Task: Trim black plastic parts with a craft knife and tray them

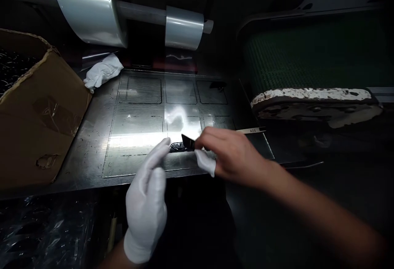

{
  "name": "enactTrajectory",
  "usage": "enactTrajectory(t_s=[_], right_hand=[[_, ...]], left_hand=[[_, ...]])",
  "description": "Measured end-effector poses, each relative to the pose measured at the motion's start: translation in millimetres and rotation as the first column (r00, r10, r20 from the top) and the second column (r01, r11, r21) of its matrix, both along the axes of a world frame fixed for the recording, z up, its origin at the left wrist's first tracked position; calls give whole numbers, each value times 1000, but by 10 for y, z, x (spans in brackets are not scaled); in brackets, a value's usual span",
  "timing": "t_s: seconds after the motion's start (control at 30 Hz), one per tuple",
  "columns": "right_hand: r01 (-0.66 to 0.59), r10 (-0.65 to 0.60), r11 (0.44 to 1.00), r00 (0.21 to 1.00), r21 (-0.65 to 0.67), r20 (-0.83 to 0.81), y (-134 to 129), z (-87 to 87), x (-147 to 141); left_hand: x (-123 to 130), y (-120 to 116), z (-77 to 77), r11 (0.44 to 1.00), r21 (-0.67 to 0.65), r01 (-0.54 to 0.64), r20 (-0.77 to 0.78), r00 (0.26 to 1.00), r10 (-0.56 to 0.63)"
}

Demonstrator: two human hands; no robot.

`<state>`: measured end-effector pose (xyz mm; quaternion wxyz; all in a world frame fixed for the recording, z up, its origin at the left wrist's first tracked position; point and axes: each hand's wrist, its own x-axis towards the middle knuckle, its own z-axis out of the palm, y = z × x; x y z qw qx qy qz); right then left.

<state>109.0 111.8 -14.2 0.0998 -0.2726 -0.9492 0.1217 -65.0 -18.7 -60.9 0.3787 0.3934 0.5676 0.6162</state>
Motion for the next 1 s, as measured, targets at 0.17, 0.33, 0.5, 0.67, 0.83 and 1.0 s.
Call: enactTrajectory(t_s=[0.17, 0.33, 0.5, 0.67, 0.83, 1.0], right_hand=[[-89, 68, 996, 914, 32, 399, 470, 164, -231], [-195, 158, 981, 835, 14, 526, 581, 120, -472], [-176, 177, 983, 816, -54, 550, 660, 77, -527], [27, 34, 985, 939, -172, 341, 560, 93, 89], [326, -331, 944, 931, 53, 157, 304, -249, 1186], [446, -467, 881, 872, 156, 144, 322, -637, 1703]], left_hand=[[-249, 117, -104, 957, 12, 289, -686, 699, -202], [-280, 146, -179, 963, 26, 270, -704, 688, -174], [-311, 141, -195, 964, 56, 258, -663, 732, -157], [-351, 126, -188, 976, 50, 213, -583, 799, -145], [-365, 66, -164, 990, 68, 125, -496, 865, -75], [-376, -12, -134, 999, 10, 42, -449, 893, -33]])
